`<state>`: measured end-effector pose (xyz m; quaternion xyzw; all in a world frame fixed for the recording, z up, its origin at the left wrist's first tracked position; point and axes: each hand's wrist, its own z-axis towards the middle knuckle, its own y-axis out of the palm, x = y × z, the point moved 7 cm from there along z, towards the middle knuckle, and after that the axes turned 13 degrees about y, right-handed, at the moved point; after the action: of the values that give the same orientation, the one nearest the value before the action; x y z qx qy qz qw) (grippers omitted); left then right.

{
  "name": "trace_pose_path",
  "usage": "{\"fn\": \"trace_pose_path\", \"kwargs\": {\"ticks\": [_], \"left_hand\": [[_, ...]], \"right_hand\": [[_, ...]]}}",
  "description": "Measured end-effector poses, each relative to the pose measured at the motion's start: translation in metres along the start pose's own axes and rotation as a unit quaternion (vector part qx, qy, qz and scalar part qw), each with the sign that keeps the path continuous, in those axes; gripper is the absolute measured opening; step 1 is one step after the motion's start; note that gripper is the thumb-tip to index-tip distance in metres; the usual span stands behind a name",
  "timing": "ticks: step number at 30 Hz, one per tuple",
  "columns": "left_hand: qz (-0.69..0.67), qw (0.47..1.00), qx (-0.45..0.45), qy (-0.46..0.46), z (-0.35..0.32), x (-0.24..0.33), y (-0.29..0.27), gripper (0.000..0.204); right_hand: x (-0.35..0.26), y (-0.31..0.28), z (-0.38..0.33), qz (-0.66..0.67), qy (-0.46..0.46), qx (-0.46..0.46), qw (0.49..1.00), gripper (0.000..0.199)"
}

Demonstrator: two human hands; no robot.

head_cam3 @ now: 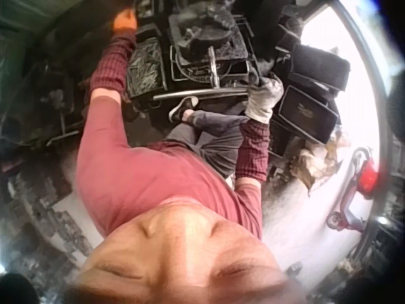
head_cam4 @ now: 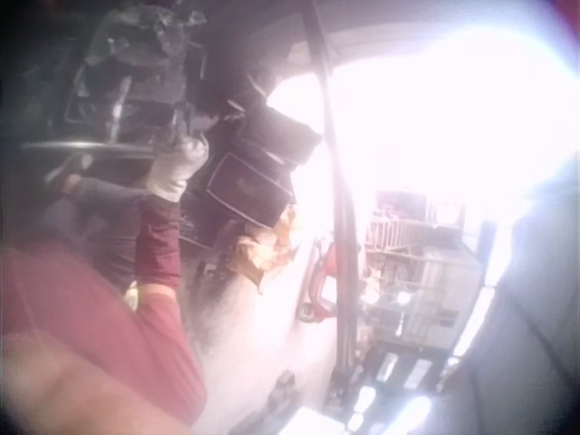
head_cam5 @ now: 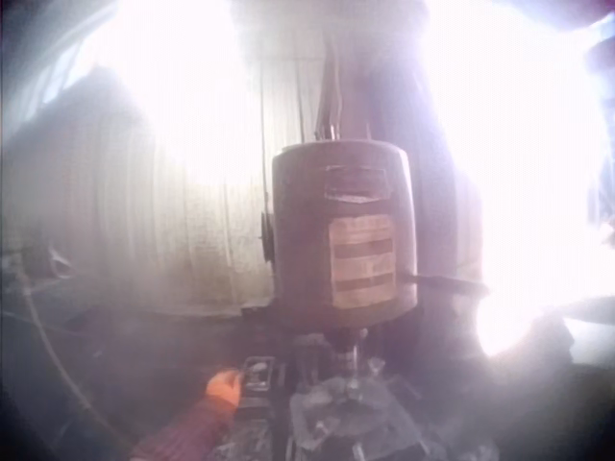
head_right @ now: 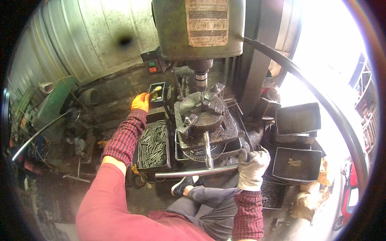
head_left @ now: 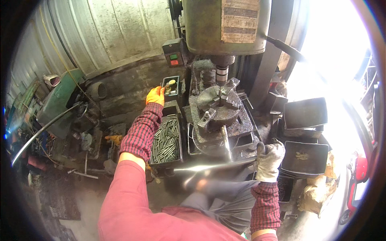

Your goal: The person operates a drill press to machine small metal rods. They pick up rods from a tray, place them in the chuck, lower the drill, and then remove the finished pieces into a bin. The cycle repeats continuously.

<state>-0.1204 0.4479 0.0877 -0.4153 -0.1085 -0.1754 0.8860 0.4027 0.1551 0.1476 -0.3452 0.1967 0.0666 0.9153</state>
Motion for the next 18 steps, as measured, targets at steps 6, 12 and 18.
{"fn": "trace_pose_path", "kwargs": {"ticks": [6,12,18], "left_hand": [[0.033,0.979,-0.135,-0.152,-0.026,-0.018,-0.005,0.089],[-0.118,0.968,-0.091,-0.2,-0.164,-0.038,-0.057,0.081],[-0.17,0.957,-0.106,-0.21,-0.392,-0.003,-0.065,0.046]], "right_hand": [[0.013,-0.012,0.003,0.147,0.095,-0.172,0.97,0.027],[0.036,-0.212,0.069,0.488,0.1,-0.014,0.867,0.065],[-0.033,-0.371,0.074,-0.365,-0.064,0.363,0.855,0.039]]}}
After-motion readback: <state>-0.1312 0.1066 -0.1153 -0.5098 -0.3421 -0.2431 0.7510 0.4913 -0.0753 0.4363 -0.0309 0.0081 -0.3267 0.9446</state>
